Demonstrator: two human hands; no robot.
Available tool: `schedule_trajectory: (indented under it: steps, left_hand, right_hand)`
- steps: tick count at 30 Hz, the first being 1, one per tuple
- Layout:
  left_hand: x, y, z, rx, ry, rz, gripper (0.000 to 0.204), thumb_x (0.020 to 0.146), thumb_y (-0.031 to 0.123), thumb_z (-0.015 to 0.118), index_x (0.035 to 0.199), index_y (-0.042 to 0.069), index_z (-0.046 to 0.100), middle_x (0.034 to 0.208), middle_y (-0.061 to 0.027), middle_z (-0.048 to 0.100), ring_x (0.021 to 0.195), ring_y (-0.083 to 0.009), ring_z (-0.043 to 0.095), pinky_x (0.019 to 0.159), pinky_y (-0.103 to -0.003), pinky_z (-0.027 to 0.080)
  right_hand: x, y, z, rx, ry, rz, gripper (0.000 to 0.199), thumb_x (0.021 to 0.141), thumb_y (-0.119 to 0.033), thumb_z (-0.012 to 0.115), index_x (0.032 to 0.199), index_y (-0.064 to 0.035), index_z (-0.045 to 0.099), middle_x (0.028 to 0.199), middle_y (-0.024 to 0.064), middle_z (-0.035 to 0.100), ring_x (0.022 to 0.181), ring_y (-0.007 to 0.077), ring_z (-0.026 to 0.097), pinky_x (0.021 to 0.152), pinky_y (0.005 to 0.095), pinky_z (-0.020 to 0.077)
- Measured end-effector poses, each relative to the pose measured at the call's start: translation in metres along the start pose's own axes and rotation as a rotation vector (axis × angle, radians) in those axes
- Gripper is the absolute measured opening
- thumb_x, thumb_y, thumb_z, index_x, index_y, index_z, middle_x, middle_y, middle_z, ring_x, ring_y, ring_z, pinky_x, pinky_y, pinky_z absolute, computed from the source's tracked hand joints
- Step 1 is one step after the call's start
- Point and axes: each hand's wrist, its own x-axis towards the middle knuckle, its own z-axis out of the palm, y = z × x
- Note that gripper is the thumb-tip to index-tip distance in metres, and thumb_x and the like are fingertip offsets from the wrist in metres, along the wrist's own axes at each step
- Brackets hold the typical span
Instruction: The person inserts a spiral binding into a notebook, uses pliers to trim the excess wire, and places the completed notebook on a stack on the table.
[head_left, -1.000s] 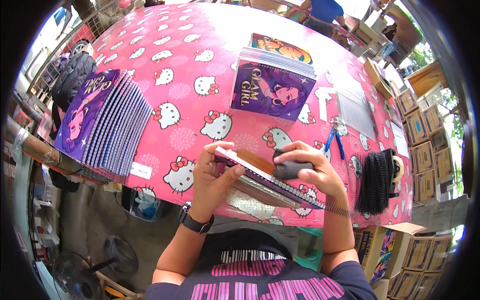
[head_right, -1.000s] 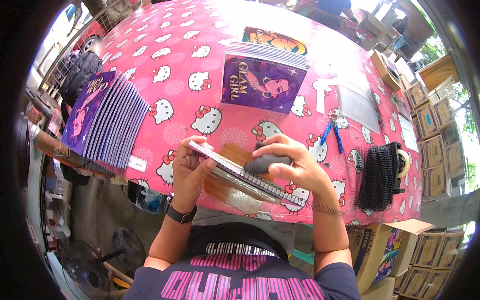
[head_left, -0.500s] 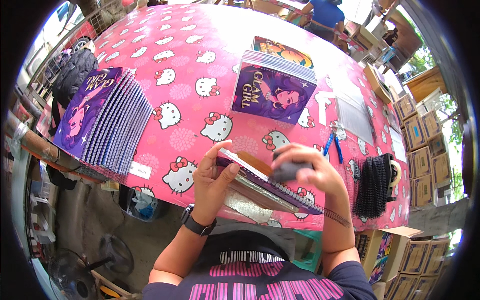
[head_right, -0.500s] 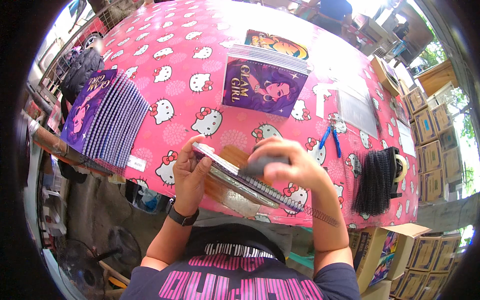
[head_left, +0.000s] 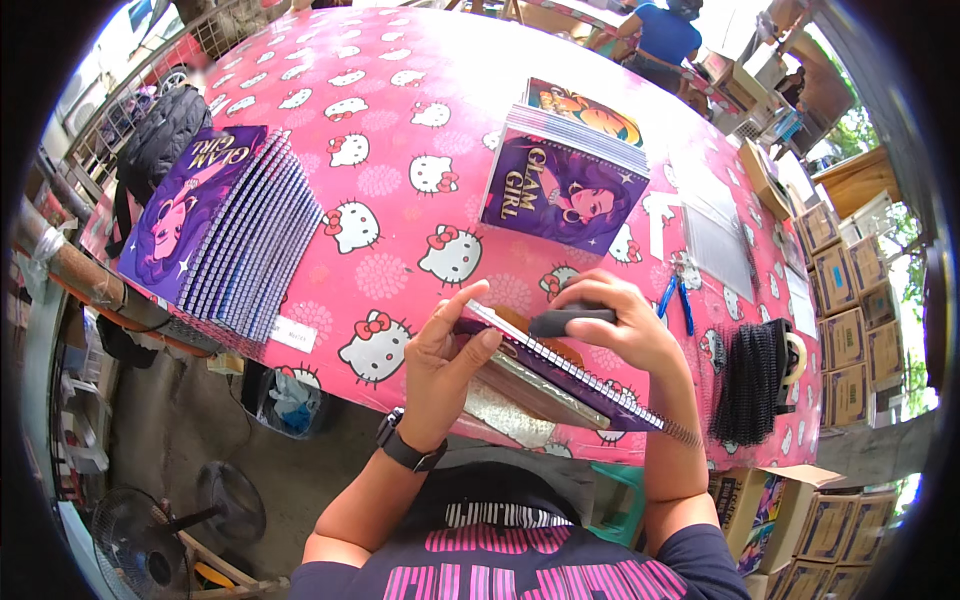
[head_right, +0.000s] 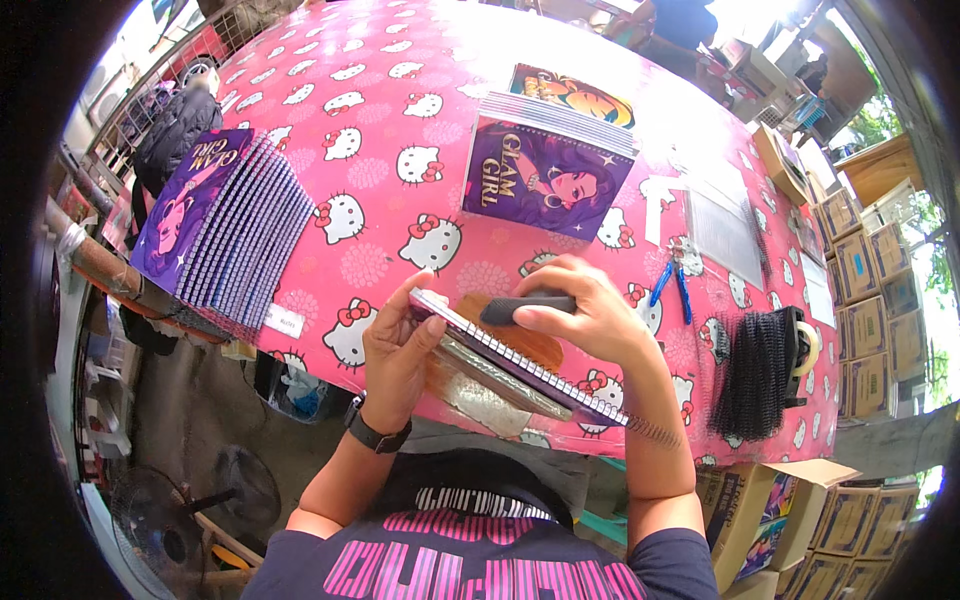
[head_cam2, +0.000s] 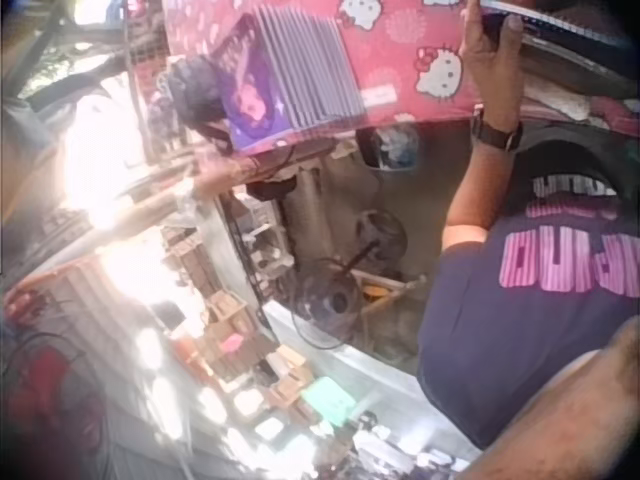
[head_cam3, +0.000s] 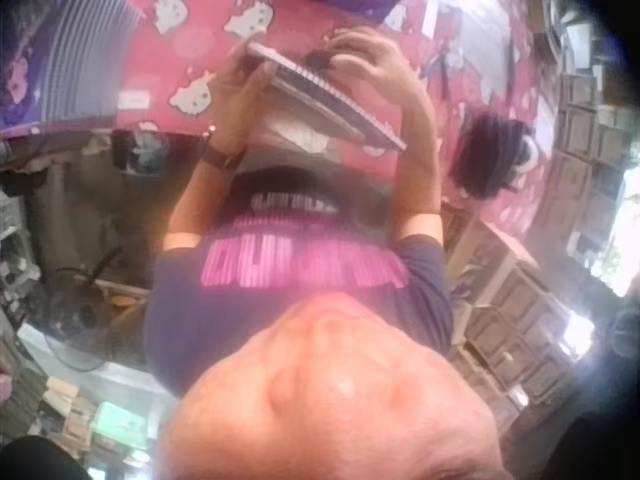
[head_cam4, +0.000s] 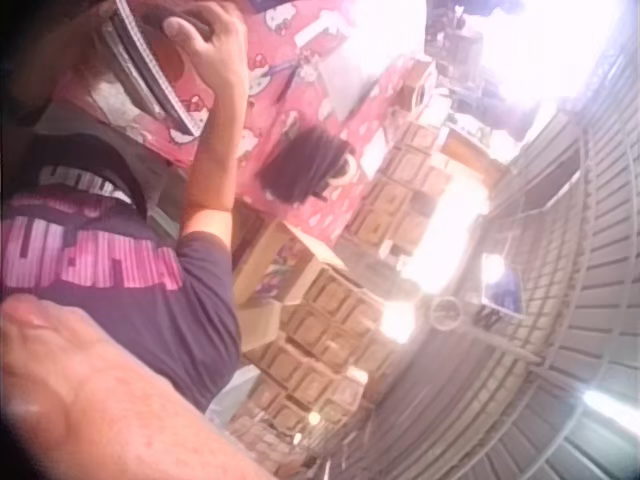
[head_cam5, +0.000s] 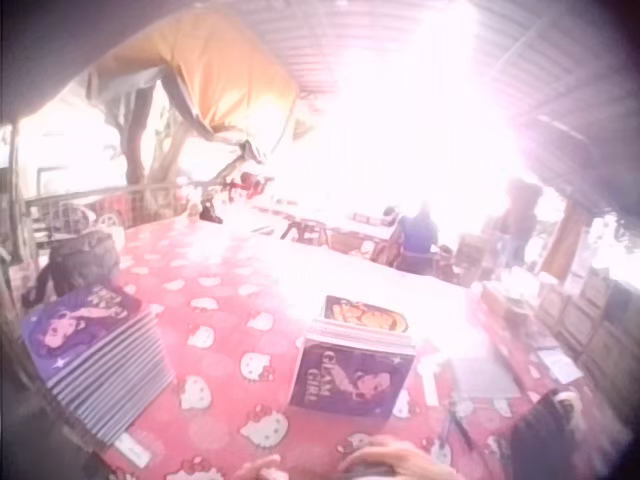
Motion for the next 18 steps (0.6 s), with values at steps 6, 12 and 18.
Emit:
schedule_trajectory:
  steps: [6,12,18]
  left_hand:
    - [0.0,-0.004,-0.005,0.027,0.0,0.014,0.039,0.093,0.007,0.06,0.131,0.0,0.054,0.094,0.0043,0.049,0.084,-0.0038,0.044,0.075,-0.018,0.037]
    - [0.001,-0.004,-0.005,0.033,0.028,0.049,0.031,0.094,0.007,0.057,0.125,0.001,0.06,0.091,0.0052,0.048,0.078,-0.0033,0.039,0.069,-0.018,0.033]
    - [0.003,-0.002,-0.004,0.017,0.027,0.063,0.026,0.094,0.008,0.059,0.118,0.001,0.064,0.09,0.0053,0.051,0.076,-0.0033,0.039,0.068,-0.019,0.033]
  right_hand:
    - [0.012,-0.002,0.008,0.288,-0.146,-0.127,0.072,0.073,-0.065,0.061,0.099,0.0013,0.068,0.109,0.0141,0.065,0.105,0.027,0.059,0.094,0.0376,0.0432]
    - [0.018,-0.013,0.01,0.42,-0.2,-0.343,0.06,0.077,-0.055,0.064,0.1,-0.0002,0.068,0.109,0.0123,0.064,0.101,0.0215,0.06,0.089,0.0369,0.0443]
    - [0.018,-0.019,0.006,0.599,-0.234,-0.414,0.049,0.085,-0.044,0.058,0.1,0.0032,0.065,0.101,0.0116,0.065,0.1,0.0215,0.059,0.091,0.0354,0.0434]
